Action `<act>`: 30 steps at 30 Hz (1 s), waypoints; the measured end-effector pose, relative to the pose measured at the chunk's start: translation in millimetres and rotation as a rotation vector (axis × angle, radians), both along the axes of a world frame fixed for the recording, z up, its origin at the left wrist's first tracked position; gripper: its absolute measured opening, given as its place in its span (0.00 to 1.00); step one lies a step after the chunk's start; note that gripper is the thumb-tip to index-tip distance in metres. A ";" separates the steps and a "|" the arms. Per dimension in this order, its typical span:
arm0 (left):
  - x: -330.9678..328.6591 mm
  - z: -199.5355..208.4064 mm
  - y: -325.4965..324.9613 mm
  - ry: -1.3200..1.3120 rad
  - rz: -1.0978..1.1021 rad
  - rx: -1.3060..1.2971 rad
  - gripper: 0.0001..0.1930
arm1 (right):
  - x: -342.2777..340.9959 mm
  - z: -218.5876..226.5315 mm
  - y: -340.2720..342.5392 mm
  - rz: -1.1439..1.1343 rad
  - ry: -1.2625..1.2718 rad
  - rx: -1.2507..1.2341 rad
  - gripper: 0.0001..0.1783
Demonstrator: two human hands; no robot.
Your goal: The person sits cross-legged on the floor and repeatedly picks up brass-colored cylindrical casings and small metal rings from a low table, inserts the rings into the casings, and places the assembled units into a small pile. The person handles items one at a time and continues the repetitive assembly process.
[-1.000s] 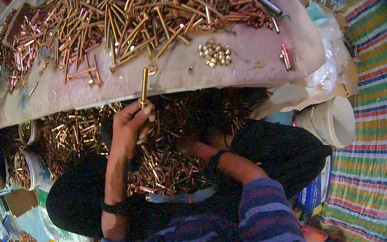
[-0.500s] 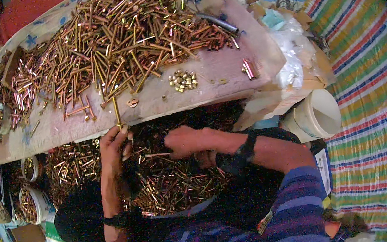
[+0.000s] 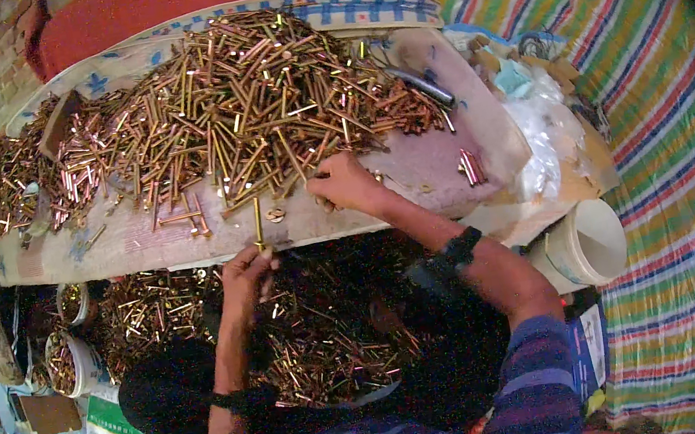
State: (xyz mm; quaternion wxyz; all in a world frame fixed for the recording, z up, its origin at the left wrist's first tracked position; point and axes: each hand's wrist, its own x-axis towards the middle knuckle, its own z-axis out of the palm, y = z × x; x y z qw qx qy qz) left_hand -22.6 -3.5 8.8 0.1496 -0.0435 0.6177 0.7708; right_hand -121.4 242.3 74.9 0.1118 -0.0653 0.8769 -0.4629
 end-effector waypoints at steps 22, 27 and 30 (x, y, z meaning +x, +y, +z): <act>-15.2 -17.1 30.9 -0.045 0.009 -0.040 0.11 | -35.8 2.3 121.8 -0.173 0.495 0.529 0.18; -12.8 -12.5 33.1 -0.052 0.022 -0.058 0.11 | -65.9 -18.0 162.4 -0.154 0.670 0.728 0.17; -12.0 -9.9 35.4 -0.060 0.052 -0.069 0.10 | -81.6 -32.5 165.6 -0.176 0.622 0.879 0.18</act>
